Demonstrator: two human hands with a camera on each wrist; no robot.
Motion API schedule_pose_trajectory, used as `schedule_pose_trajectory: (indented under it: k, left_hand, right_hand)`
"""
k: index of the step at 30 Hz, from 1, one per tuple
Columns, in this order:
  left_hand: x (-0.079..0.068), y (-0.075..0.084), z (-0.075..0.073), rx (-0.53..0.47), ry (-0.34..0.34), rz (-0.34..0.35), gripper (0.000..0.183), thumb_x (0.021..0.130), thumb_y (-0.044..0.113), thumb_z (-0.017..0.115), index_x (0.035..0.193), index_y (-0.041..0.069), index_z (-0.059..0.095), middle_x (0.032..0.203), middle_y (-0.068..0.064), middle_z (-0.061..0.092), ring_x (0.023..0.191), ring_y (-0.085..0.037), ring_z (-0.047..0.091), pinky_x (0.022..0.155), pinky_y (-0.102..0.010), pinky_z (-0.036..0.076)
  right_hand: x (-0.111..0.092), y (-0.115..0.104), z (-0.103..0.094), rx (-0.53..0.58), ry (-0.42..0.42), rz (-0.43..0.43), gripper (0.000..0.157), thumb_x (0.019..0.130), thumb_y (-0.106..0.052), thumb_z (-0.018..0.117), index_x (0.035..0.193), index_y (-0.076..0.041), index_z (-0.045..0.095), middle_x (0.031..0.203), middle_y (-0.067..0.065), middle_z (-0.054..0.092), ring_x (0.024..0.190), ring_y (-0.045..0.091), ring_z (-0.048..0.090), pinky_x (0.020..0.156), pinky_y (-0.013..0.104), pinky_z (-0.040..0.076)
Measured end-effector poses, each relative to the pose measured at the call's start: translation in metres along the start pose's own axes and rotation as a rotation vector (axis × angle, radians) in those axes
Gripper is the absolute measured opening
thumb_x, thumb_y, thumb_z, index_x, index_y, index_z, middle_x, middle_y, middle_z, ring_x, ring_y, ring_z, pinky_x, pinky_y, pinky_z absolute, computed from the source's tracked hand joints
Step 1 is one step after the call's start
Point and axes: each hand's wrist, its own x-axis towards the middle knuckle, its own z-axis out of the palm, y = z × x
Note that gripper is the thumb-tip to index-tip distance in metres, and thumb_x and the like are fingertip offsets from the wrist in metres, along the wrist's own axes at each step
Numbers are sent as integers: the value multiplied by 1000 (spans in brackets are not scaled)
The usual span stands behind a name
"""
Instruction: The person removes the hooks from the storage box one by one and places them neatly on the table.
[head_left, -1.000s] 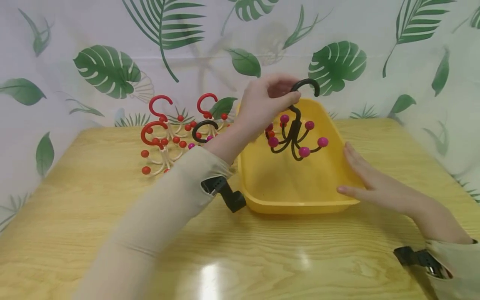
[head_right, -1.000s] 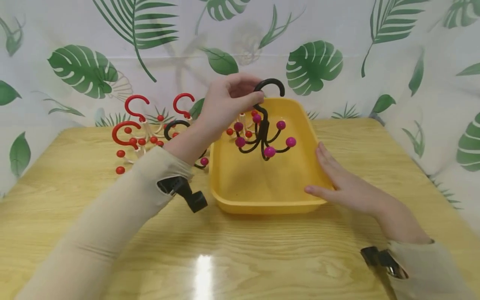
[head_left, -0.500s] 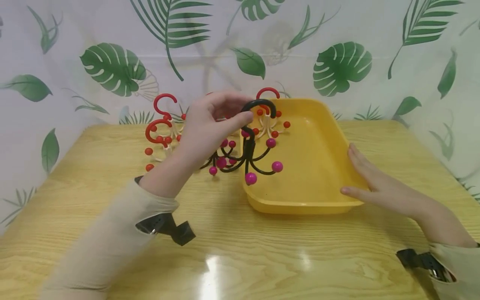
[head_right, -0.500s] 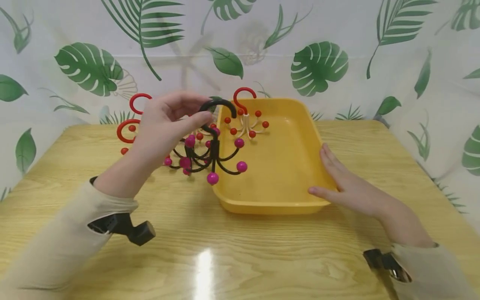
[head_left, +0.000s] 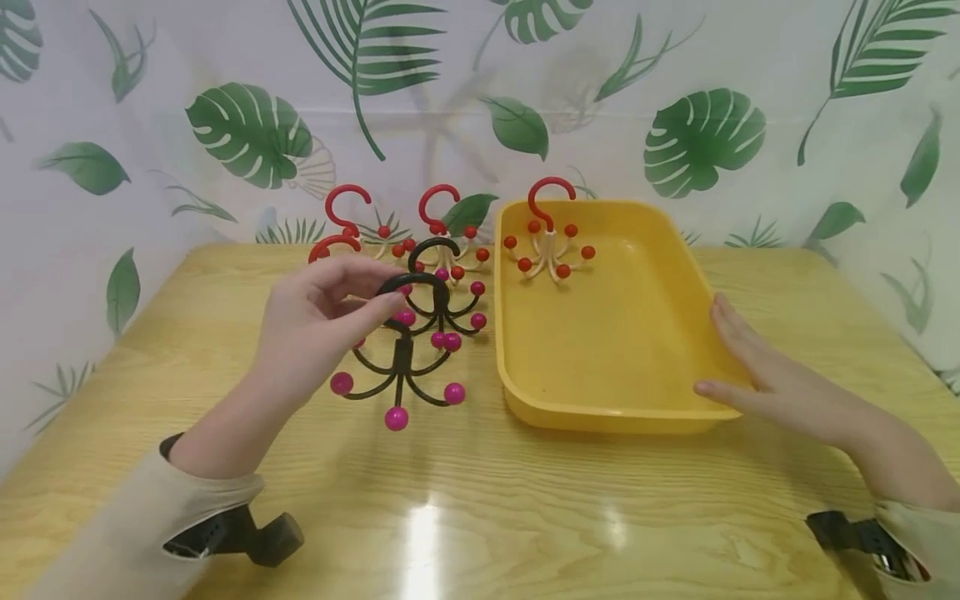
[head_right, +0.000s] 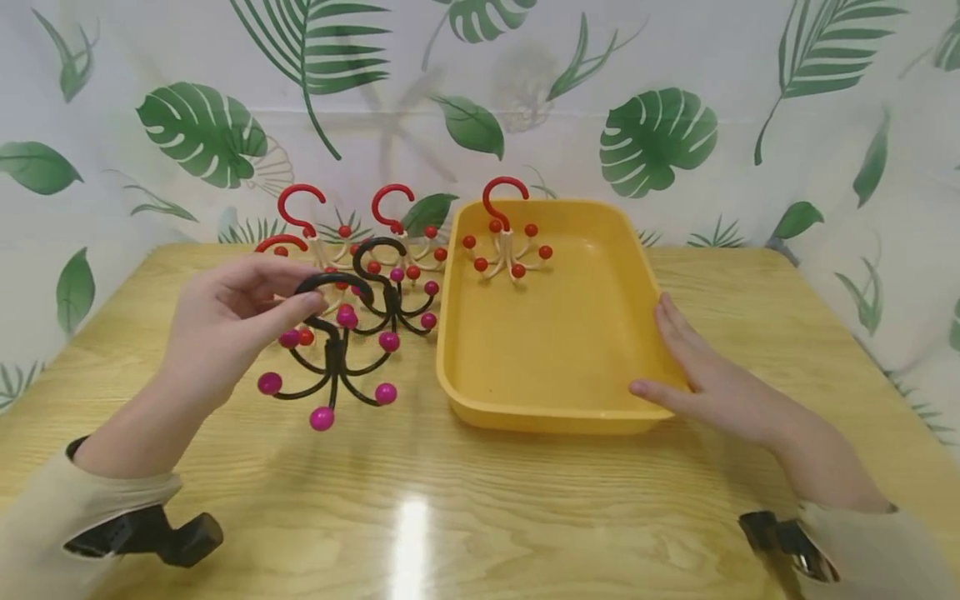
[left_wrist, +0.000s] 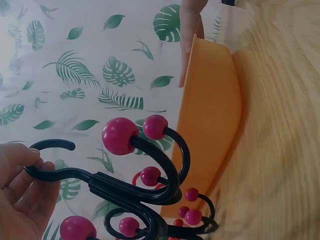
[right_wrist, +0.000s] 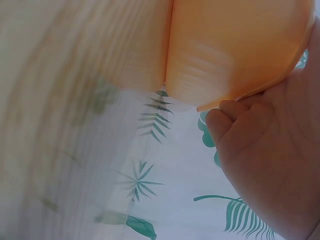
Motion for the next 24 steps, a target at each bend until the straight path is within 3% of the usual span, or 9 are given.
schedule_pose_trajectory:
  k: [10,19,24]
  left_hand:
    - [-19,-27,-26,80,64,-49,23,86,9,71,108,2,67,93,-5,69,84,-15,68,75,-22,54]
    - [-21,-42,-37,98,109,-77,23,87,12,71,108,3,66,95,-3,69,85,-14,67,68,-20,54]
    - [-19,-51,-41,108,147,-70,24,87,9,71,109,2,66,90,-1,67,83,-13,64,71,-19,53]
  right_hand:
    - [0,0,1,18,1,-13,91,96,-27,58,150,-24,-14,154,-8,-23,141,22,-19,107,64,-4]
    - [0,-1,1,22,0,-17,91,96,-26,59,150,-24,-15,153,-9,-24,141,23,-19,106,65,-3]
    - [1,0,1,24,7,-31,91,96,-25,59,150,-24,-14,154,-9,-23,141,21,-18,106,65,-4]
